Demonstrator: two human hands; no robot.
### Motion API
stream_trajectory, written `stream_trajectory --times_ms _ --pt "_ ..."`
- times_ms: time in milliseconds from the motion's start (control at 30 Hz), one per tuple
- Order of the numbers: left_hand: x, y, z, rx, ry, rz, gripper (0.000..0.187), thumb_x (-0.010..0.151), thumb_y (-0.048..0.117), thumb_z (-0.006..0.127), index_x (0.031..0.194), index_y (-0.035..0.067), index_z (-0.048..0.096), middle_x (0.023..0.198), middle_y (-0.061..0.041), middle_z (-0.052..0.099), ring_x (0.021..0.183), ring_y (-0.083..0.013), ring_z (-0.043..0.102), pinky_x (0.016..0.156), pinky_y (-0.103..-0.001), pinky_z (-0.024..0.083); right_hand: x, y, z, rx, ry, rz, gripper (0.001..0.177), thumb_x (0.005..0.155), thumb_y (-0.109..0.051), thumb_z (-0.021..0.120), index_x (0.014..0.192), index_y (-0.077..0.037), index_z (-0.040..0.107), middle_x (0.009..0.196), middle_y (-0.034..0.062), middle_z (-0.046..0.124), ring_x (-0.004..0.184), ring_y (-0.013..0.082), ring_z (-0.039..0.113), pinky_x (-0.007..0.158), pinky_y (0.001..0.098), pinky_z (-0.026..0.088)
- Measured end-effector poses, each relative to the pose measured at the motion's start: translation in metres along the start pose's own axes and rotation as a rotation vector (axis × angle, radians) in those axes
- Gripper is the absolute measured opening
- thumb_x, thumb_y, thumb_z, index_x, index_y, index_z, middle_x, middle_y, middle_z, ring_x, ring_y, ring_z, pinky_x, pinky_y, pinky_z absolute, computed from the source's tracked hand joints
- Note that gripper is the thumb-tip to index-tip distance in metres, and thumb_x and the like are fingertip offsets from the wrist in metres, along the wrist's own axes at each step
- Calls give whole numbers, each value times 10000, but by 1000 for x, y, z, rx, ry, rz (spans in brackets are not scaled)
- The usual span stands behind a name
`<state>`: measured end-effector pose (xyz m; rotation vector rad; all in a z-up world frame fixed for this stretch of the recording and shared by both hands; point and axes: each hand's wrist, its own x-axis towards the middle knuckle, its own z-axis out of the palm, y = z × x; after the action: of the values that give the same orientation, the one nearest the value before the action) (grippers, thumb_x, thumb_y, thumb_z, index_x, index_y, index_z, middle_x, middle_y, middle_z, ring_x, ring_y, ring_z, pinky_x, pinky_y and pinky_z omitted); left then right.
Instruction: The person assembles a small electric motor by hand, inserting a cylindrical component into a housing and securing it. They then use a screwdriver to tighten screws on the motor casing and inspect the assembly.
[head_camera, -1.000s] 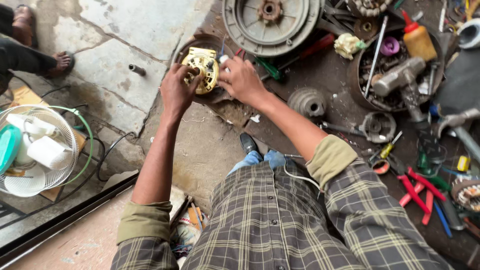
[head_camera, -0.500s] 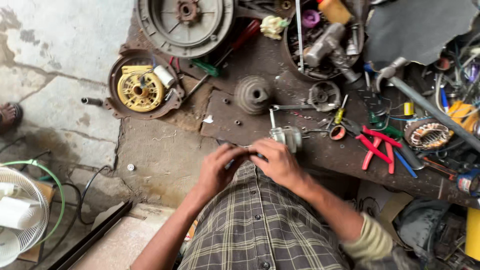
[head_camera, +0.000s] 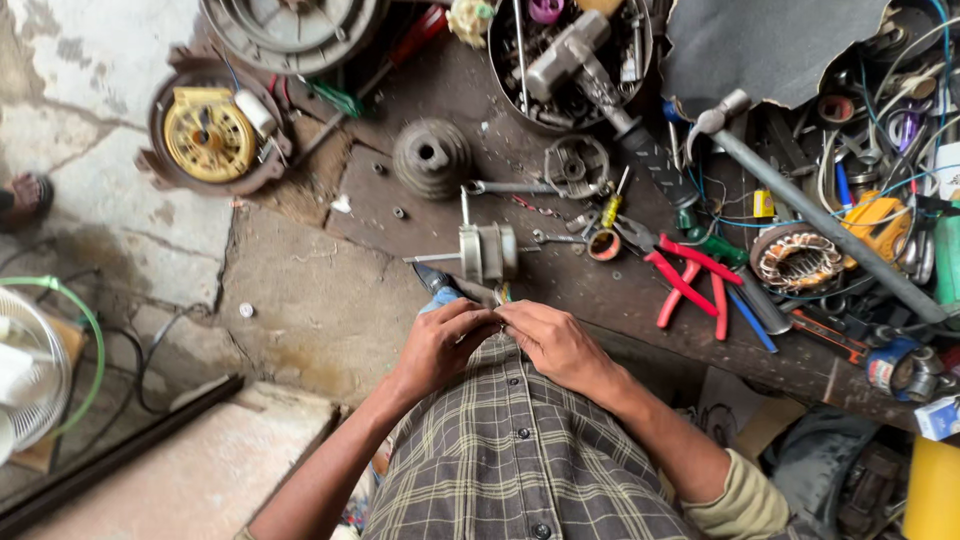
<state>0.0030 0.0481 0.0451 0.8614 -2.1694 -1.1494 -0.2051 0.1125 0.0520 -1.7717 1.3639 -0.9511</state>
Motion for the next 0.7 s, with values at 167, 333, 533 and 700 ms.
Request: stream_trajectory --times_ms 167,333,533,700 --pt "-8 15 38 -21 120 -39 160 888 80 780 1042 60 745 937 -87 728 794 -263 725 681 -365 578 -19 18 -10 -133 -22 69 166 851 -33 746 1010 -20 699 965 127 715 916 343 699 798 428 555" --pt "-12 24 54 -23 226 -110 173 876 68 798 1035 40 735 921 -96 719 770 -238 719 643 -348 568 -10 24 -21 -109 -76 106 221 822 -30 759 1026 -8 678 1029 139 688 944 331 714 796 412 567" --pt "-8 24 56 3 291 -114 184 881 65 785 1055 31 738 930 -98 721 780 -230 718 663 -337 572 -7 33 -21 -131 -87 -115 266 873 31 722 1134 -9 695 1108 141 711 972 325 715 815 386 582" --pt "-13 21 63 16 295 -190 181 881 81 803 1041 24 739 909 -96 727 762 -216 715 644 -331 566 -11 37 -19 -180 -44 79 143 835 -36 799 941 -10 706 901 107 712 866 262 729 752 376 579"
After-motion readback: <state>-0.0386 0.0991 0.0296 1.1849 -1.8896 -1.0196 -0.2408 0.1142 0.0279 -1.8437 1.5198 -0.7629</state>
